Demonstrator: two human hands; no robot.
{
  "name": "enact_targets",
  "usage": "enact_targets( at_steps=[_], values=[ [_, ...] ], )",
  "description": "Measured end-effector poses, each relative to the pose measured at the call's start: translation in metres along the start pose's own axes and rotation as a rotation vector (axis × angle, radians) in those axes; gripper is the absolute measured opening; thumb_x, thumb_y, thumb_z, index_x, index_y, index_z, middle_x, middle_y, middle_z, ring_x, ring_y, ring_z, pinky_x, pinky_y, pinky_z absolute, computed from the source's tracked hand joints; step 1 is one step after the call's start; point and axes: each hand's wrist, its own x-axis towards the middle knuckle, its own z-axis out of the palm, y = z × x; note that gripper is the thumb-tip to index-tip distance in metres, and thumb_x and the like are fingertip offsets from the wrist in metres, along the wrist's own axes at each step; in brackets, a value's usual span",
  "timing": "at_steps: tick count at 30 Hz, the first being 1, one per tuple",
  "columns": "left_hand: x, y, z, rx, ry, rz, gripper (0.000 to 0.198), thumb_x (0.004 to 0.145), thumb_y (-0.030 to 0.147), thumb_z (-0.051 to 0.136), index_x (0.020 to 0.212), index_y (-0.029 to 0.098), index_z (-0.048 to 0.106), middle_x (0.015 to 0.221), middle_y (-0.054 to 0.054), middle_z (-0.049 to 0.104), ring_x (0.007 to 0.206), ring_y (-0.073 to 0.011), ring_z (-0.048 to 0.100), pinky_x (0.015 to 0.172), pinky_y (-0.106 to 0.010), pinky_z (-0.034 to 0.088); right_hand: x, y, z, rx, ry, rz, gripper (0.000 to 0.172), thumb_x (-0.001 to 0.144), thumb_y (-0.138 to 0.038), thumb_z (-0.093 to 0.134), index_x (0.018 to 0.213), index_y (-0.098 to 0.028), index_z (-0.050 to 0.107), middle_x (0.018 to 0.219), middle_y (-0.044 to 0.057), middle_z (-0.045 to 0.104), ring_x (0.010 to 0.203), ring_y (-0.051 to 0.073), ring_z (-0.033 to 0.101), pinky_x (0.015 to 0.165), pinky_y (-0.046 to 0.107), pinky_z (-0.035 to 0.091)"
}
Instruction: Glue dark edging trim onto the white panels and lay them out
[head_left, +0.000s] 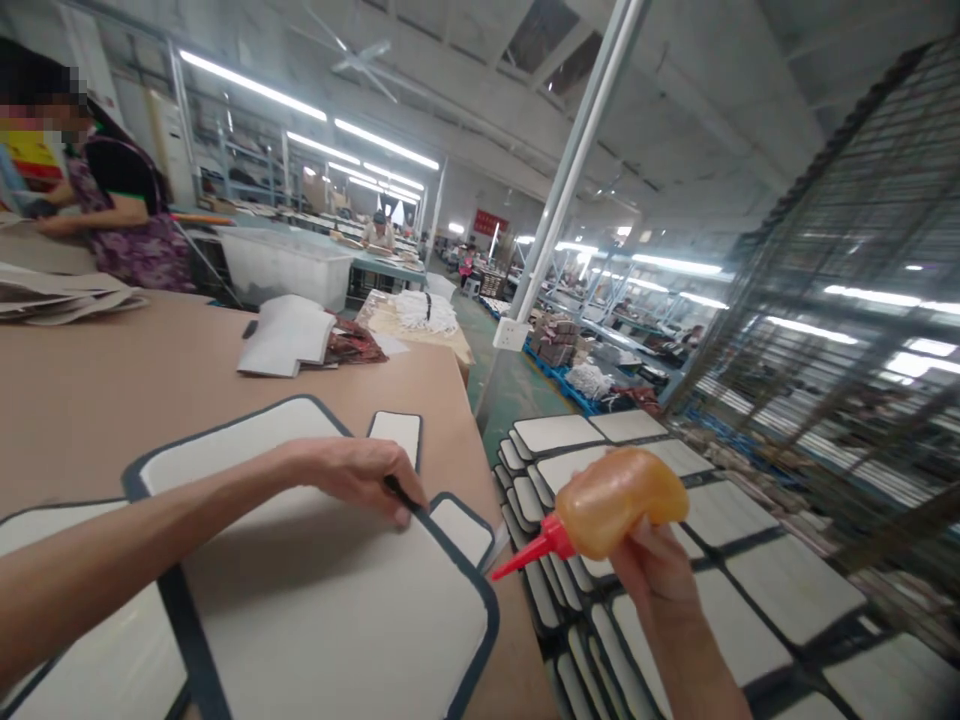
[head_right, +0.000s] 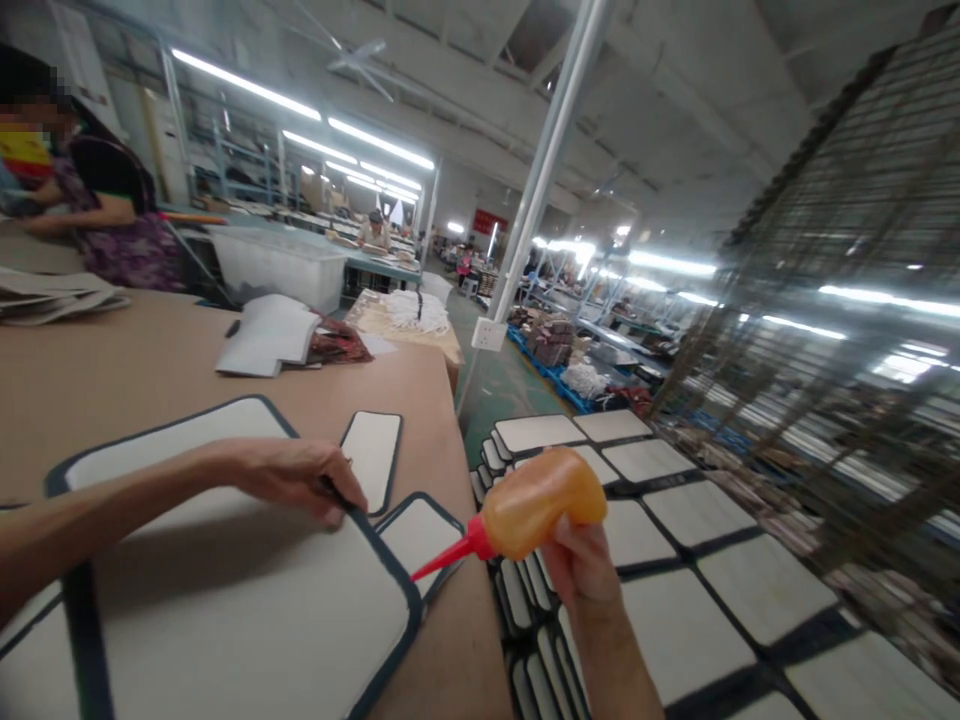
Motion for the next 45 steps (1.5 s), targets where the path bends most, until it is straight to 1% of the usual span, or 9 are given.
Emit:
enact_targets(
  at_steps=[4,7,14,22,27,33,37,41,45],
  values=[
    [0.002,0.014,0.002,-0.015,-0.059,0.088,0.033,0.076,0.032,0.068,0.099,0.009,0.074,0.070,-0.002,0.068,0.059,-0.0116,0.051,0.054,-0.016,0.037,0.002,-0.009,0.002,-0.036,-0.272,0.034,0.064,0.050,-0.041,0.083,0.108,-0.026,0.063,0.104,0.009,0.068,0.106,0.033,0.059,0.097,0.054,0.041],
    [0.006,0.029,0.005,0.009,-0.094,0.108,0.041,0.078,0.038,0.067,0.101,0.004,0.072,0.074,-0.006,0.070,0.063,-0.0124,0.054,0.056,-0.015,0.039,0.004,-0.016,0.002,-0.042,-0.385,0.033,0.065,0.051,-0.043,0.082,0.111,-0.029,0.061,0.102,0.006,0.069,0.102,0.032,0.061,0.095,0.052,0.043],
    [0.011,0.049,0.012,0.029,-0.094,0.080,0.037,0.079,0.033,0.066,0.104,0.007,0.072,0.084,-0.008,0.073,0.072,-0.0153,0.061,0.062,-0.015,0.044,0.008,-0.028,-0.011,0.009,-0.371,0.009,0.067,0.043,-0.036,0.087,0.105,-0.033,0.063,0.085,0.000,0.071,0.079,0.026,0.068,0.069,0.040,0.056],
    [0.010,0.053,0.021,-0.013,-0.077,0.036,0.039,0.080,0.035,0.065,0.104,0.004,0.072,0.086,-0.010,0.073,0.077,-0.0191,0.063,0.065,-0.017,0.047,0.015,-0.028,-0.031,0.033,-0.527,0.045,0.067,0.052,-0.041,0.083,0.114,-0.034,0.058,0.089,0.002,0.069,0.082,0.027,0.067,0.075,0.049,0.053],
    [0.004,0.056,0.024,-0.001,-0.045,-0.014,0.039,0.080,0.031,0.065,0.106,0.002,0.070,0.090,-0.012,0.073,0.080,-0.0206,0.063,0.066,-0.017,0.047,0.015,-0.029,-0.032,0.022,-0.529,0.026,0.067,0.053,-0.042,0.084,0.114,-0.035,0.058,0.095,0.002,0.069,0.085,0.026,0.067,0.076,0.042,0.054],
    [-0.004,0.054,0.028,-0.018,-0.018,-0.019,0.041,0.080,0.039,0.064,0.104,0.007,0.072,0.085,-0.008,0.072,0.075,-0.0182,0.061,0.063,-0.017,0.046,0.013,-0.029,-0.032,0.063,-0.566,0.039,0.066,0.056,-0.040,0.083,0.116,-0.037,0.057,0.095,0.000,0.070,0.090,0.029,0.066,0.086,0.051,0.049],
    [-0.010,0.056,0.030,-0.007,0.022,-0.057,0.044,0.080,0.041,0.063,0.105,0.005,0.071,0.080,-0.007,0.069,0.070,-0.0163,0.057,0.060,-0.017,0.043,0.009,-0.029,-0.031,0.040,-0.490,-0.018,0.070,0.053,-0.043,0.083,0.117,-0.032,0.057,0.097,0.004,0.070,0.094,0.031,0.065,0.091,0.054,0.046],
    [-0.014,0.058,0.030,0.000,0.065,-0.060,0.038,0.081,0.042,0.060,0.092,0.008,0.072,0.063,0.000,0.055,0.058,-0.0107,0.043,0.050,-0.016,0.033,0.004,-0.020,-0.043,0.034,-0.429,-0.038,0.063,0.058,-0.043,0.079,0.117,-0.031,0.058,0.103,0.006,0.069,0.097,0.031,0.064,0.095,0.053,0.044],
    [-0.018,0.055,0.031,-0.028,0.096,-0.050,0.033,0.083,0.041,0.058,0.079,0.009,0.067,0.059,0.002,0.042,0.056,-0.0092,0.035,0.048,-0.018,0.026,-0.001,-0.006,-0.057,0.061,-0.251,-0.123,0.060,0.059,-0.039,0.078,0.116,-0.030,0.060,0.101,0.006,0.070,0.095,0.031,0.065,0.090,0.053,0.048]
  ],
)
